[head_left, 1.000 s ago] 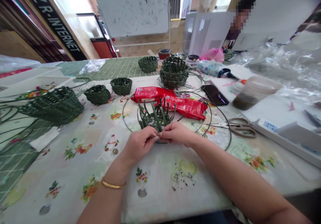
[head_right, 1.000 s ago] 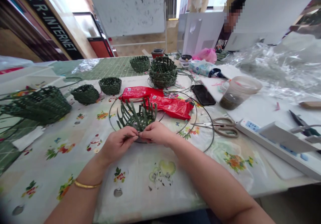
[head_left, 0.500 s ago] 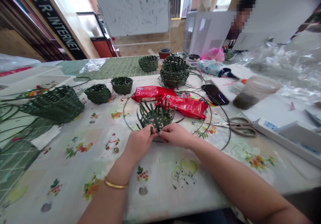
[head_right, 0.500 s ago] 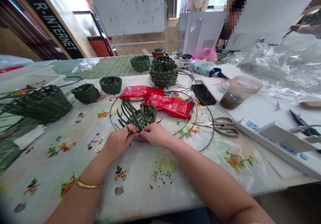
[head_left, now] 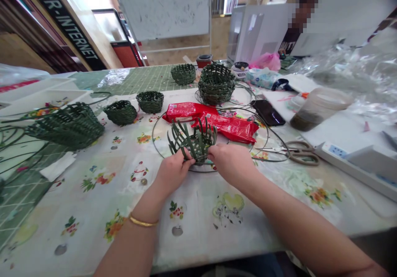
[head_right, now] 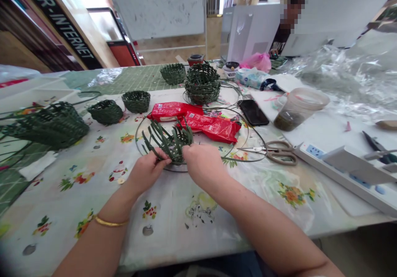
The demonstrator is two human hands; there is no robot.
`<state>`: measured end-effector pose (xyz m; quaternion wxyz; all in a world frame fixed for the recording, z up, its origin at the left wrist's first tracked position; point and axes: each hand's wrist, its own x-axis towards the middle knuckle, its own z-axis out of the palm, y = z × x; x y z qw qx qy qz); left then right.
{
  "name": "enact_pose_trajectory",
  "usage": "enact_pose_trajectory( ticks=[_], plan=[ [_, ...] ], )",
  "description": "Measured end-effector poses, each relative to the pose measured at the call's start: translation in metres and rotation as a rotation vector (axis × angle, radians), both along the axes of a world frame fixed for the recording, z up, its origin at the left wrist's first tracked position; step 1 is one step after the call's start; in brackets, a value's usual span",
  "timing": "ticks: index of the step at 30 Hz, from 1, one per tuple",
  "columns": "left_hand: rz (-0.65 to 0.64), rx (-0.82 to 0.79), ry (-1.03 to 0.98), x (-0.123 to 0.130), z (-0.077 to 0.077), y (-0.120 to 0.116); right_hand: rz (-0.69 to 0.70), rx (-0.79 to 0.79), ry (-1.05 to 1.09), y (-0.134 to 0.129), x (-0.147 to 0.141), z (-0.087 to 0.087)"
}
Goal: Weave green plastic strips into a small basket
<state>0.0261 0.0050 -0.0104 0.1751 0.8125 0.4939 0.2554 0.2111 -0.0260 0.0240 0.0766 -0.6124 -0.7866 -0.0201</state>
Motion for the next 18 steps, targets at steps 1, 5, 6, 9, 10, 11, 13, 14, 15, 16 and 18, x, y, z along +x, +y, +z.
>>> enact_pose_trajectory(
  ticks=[1, 5, 6, 9, 10, 11, 13, 14, 15, 16, 18],
  plan=[
    [-0.007, -0.007, 0.005, 0.0, 0.0, 0.0, -0.005, 0.006, -0.009, -0.001, 0.001, 0.001],
    [-0.02, -0.004, 0.008, 0.001, 0.002, -0.002, 0.007, 0.046, -0.009, -0.005, 0.0, 0.004],
    [-0.018, 0.0, 0.002, 0.001, 0.002, -0.003, 0.016, 0.077, 0.005, -0.004, -0.001, 0.004],
    [-0.033, 0.02, -0.001, 0.002, 0.001, -0.005, 0.118, 0.215, 0.047, -0.001, 0.0, 0.001],
    [-0.051, 0.029, 0.015, 0.002, 0.0, -0.005, 0.172, 0.26, 0.052, 0.001, 0.001, 0.0],
    [-0.076, 0.039, 0.043, 0.001, 0.0, -0.006, 0.227, 0.297, 0.049, 0.003, 0.002, 0.0],
    [-0.121, 0.075, 0.123, -0.001, 0.001, -0.006, 0.3, 0.338, 0.026, 0.008, 0.006, 0.001],
    [-0.127, 0.109, 0.165, -0.003, 0.002, -0.007, 0.315, 0.34, 0.013, 0.01, 0.009, 0.003],
    [-0.115, 0.155, 0.206, -0.005, 0.003, -0.006, 0.323, 0.334, 0.002, 0.011, 0.011, 0.005],
    [-0.093, 0.212, 0.242, -0.008, 0.005, -0.006, 0.329, 0.328, -0.002, 0.013, 0.014, 0.007],
    [-0.049, 0.333, 0.307, -0.012, 0.008, -0.007, 0.333, 0.327, 0.015, 0.014, 0.019, 0.01]
  ],
)
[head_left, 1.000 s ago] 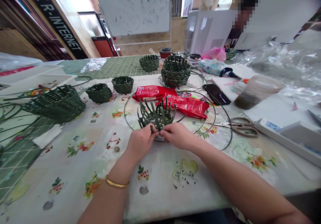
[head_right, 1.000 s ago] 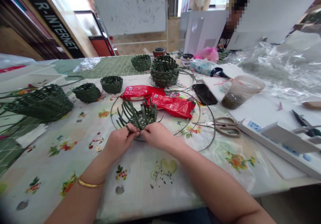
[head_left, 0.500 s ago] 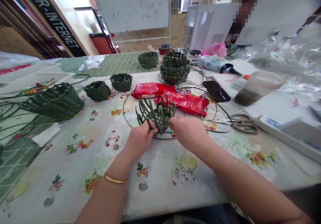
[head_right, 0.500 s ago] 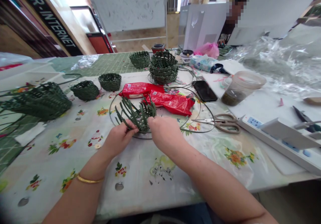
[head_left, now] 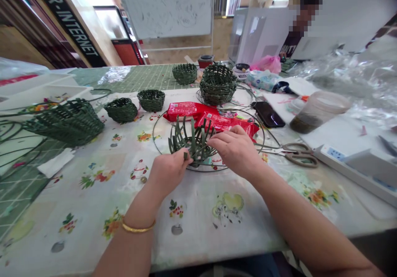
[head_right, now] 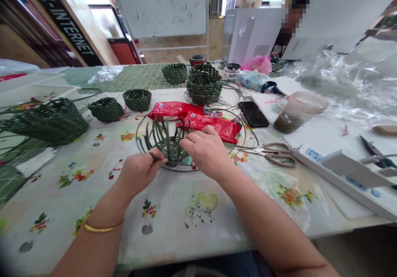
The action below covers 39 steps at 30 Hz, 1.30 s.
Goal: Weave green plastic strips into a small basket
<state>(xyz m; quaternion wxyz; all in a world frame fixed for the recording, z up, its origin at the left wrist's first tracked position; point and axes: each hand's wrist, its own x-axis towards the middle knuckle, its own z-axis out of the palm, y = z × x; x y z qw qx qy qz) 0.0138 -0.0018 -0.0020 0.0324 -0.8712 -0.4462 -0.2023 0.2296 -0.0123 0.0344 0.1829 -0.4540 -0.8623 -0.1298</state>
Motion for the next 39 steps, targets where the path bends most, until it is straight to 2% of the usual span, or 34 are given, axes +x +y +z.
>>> enact_pose_trajectory(
  ticks=[2, 4, 7, 10, 16, 18, 20, 24, 29, 35, 39],
  plan=[
    [-0.011, 0.095, 0.055, -0.002, 0.003, -0.002, -0.021, 0.04, 0.058, 0.0, 0.004, 0.001],
    [-0.079, 0.144, 0.098, -0.001, 0.005, -0.005, -0.049, 0.127, 0.131, 0.0, 0.008, 0.001],
    [-0.194, 0.167, 0.145, 0.004, 0.006, -0.01, 0.0, 0.225, 0.173, 0.002, 0.013, -0.001],
    [-0.251, 0.186, 0.19, 0.009, 0.007, -0.014, 0.097, 0.191, 0.138, 0.004, 0.019, 0.0],
    [-0.331, 0.254, 0.162, 0.011, 0.007, -0.016, 0.174, 0.14, 0.09, 0.006, 0.025, 0.006],
    [-0.334, 0.268, 0.133, 0.011, 0.006, -0.015, 0.18, 0.085, 0.045, 0.005, 0.026, 0.011],
    [-0.319, 0.253, 0.093, 0.012, 0.004, -0.014, 0.129, 0.04, 0.042, 0.003, 0.027, 0.015],
    [-0.287, 0.18, -0.022, 0.014, -0.001, -0.013, 0.047, 0.052, 0.105, -0.002, 0.028, 0.023],
    [-0.19, 0.035, -0.109, 0.013, -0.004, -0.011, 0.072, -0.011, 0.149, -0.007, 0.025, 0.029],
    [-0.04, -0.297, -0.24, 0.012, -0.005, -0.009, 0.209, -0.247, 0.206, -0.01, 0.028, 0.036],
    [-0.039, -0.427, -0.342, 0.013, -0.005, -0.006, 0.307, -0.453, 0.27, -0.003, 0.036, 0.034]
  ],
)
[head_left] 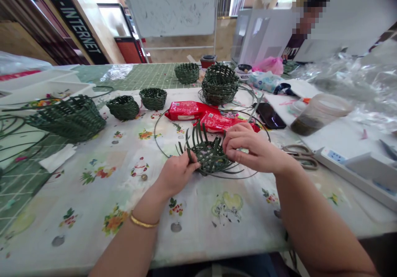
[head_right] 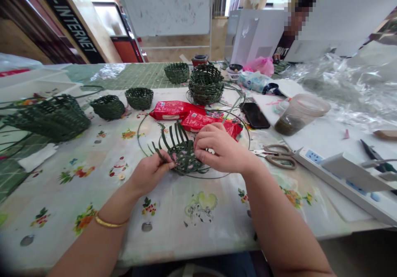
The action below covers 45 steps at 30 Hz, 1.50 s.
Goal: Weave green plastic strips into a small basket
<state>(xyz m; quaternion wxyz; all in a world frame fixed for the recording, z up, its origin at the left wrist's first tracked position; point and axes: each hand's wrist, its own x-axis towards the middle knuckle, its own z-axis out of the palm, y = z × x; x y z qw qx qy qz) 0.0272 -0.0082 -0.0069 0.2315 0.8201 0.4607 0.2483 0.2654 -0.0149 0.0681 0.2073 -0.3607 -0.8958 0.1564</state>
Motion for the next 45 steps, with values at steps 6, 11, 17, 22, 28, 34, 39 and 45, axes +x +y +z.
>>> enact_pose_trajectory(
  ticks=[6, 11, 17, 22, 28, 34, 39, 45],
  plan=[
    [-0.046, -0.013, -0.082, 0.0, -0.004, 0.003, -0.277, -0.33, 0.125, 0.008, 0.0, -0.013],
    [-0.011, -0.027, -0.103, 0.0, -0.005, 0.003, -0.407, -0.352, 0.109, 0.005, -0.008, -0.012],
    [0.03, -0.15, -0.216, 0.002, -0.008, 0.004, -0.585, -0.268, 0.091, 0.006, -0.012, -0.015],
    [0.063, -0.181, -0.21, 0.004, -0.009, 0.005, -0.724, -0.161, 0.29, 0.008, -0.016, -0.024],
    [-0.002, -0.242, -0.235, -0.001, -0.01, 0.007, -0.572, -0.283, 0.347, 0.006, -0.011, -0.023],
    [-0.042, -0.264, -0.211, -0.003, -0.007, 0.007, -0.182, -0.3, 0.08, 0.002, -0.009, -0.011],
    [-0.053, -0.252, -0.203, -0.004, -0.004, 0.006, -0.187, -0.319, 0.093, -0.002, -0.011, -0.004],
    [-0.091, -0.302, -0.212, -0.008, -0.006, 0.007, -0.192, -0.388, 0.088, -0.005, -0.003, -0.004]
  ],
)
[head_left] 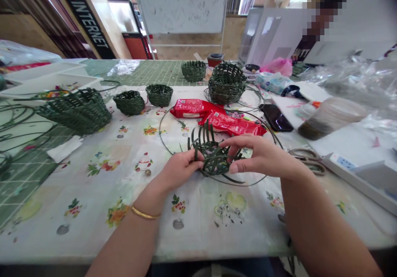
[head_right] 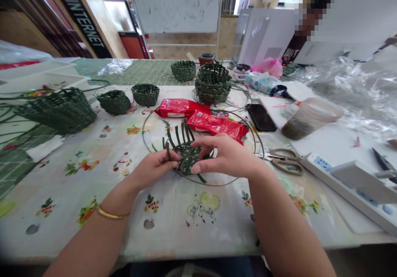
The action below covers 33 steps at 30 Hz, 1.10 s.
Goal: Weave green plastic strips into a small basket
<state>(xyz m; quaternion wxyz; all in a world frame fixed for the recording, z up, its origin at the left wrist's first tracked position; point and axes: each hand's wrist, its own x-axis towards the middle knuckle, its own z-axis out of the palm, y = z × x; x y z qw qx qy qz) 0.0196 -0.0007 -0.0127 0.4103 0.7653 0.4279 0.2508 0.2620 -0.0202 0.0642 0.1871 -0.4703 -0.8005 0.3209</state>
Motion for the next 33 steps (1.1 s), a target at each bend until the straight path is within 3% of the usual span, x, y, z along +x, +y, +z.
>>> enact_pose_trajectory(
  ticks=[2, 7, 9, 12, 19, 24, 30, 33],
  plan=[
    [0.001, 0.021, 0.029, 0.001, 0.001, 0.0, -0.028, 0.075, -0.095, -0.002, -0.005, -0.003],
    [0.011, 0.087, 0.121, 0.005, 0.005, -0.002, -0.236, 0.574, -0.468, -0.011, -0.035, -0.013],
    [0.023, 0.108, 0.138, 0.006, 0.005, -0.003, -0.277, 0.692, -0.51, -0.012, -0.043, -0.016],
    [0.047, 0.106, 0.127, 0.006, 0.005, -0.003, -0.288, 0.744, -0.454, -0.01, -0.044, -0.019],
    [0.041, 0.06, 0.066, 0.009, 0.005, -0.004, -0.165, 0.643, -0.245, -0.01, -0.031, -0.009],
    [0.059, 0.112, 0.129, 0.014, 0.005, -0.005, -0.001, 0.364, -0.151, -0.009, -0.025, -0.003],
    [-0.009, 0.138, 0.087, 0.012, 0.004, -0.005, -0.027, 0.086, 0.138, -0.001, -0.028, -0.005],
    [-0.042, 0.137, 0.052, 0.01, 0.004, -0.005, 0.023, 0.029, 0.168, -0.001, -0.028, -0.005]
  ],
)
